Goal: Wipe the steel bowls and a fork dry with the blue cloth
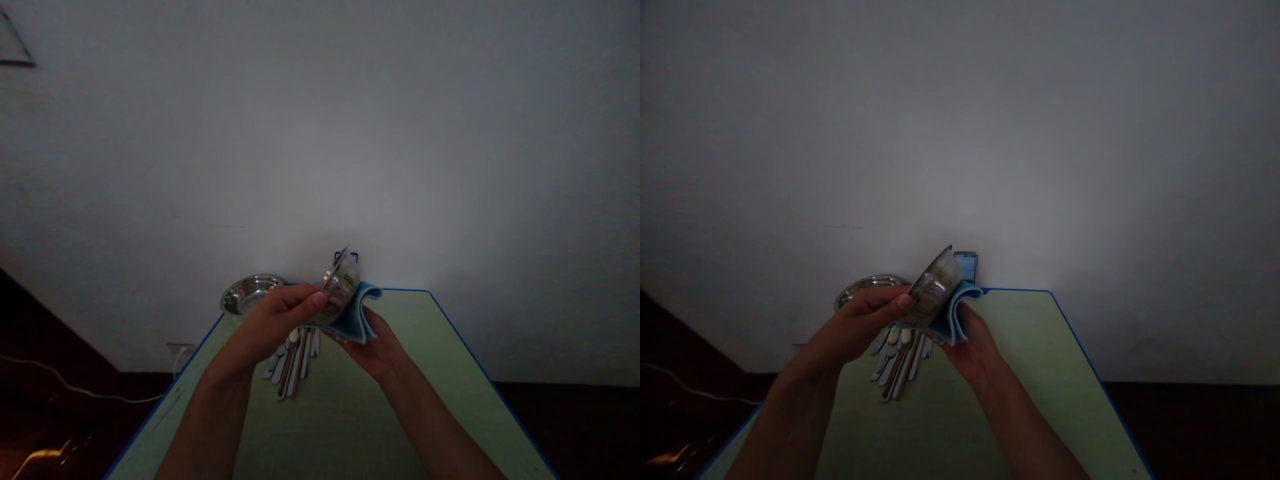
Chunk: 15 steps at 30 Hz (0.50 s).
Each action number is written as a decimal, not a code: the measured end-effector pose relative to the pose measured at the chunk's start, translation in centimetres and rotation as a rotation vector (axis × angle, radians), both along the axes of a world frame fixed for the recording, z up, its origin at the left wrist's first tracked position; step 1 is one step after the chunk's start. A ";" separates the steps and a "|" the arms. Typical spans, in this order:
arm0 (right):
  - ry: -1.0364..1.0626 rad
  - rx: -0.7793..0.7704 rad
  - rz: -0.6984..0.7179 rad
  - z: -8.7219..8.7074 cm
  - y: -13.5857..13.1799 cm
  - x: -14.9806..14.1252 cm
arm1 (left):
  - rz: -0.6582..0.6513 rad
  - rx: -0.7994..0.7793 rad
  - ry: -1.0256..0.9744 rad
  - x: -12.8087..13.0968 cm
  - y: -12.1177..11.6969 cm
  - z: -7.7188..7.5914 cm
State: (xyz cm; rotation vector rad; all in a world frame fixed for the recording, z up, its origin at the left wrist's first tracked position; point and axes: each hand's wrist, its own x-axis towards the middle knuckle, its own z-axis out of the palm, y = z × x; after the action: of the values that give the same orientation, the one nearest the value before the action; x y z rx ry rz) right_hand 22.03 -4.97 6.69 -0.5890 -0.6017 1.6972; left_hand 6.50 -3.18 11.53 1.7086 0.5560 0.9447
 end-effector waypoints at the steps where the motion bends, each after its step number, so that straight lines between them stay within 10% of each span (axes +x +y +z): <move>1: 0.008 -0.011 0.014 0.1 0.0 0.0 | 0.001 0.012 0.015 0.0 0.0 0.1; 15: -0.005 0.022 0.151 0.1 0.1 0.6 | -0.102 0.033 0.152 -0.7 0.2 0.0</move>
State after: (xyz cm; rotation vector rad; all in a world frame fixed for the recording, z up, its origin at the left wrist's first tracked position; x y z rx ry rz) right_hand 22.68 -4.89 6.79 -0.5428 -0.6818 1.8283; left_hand 5.80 -2.93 11.56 1.8313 0.5492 0.7601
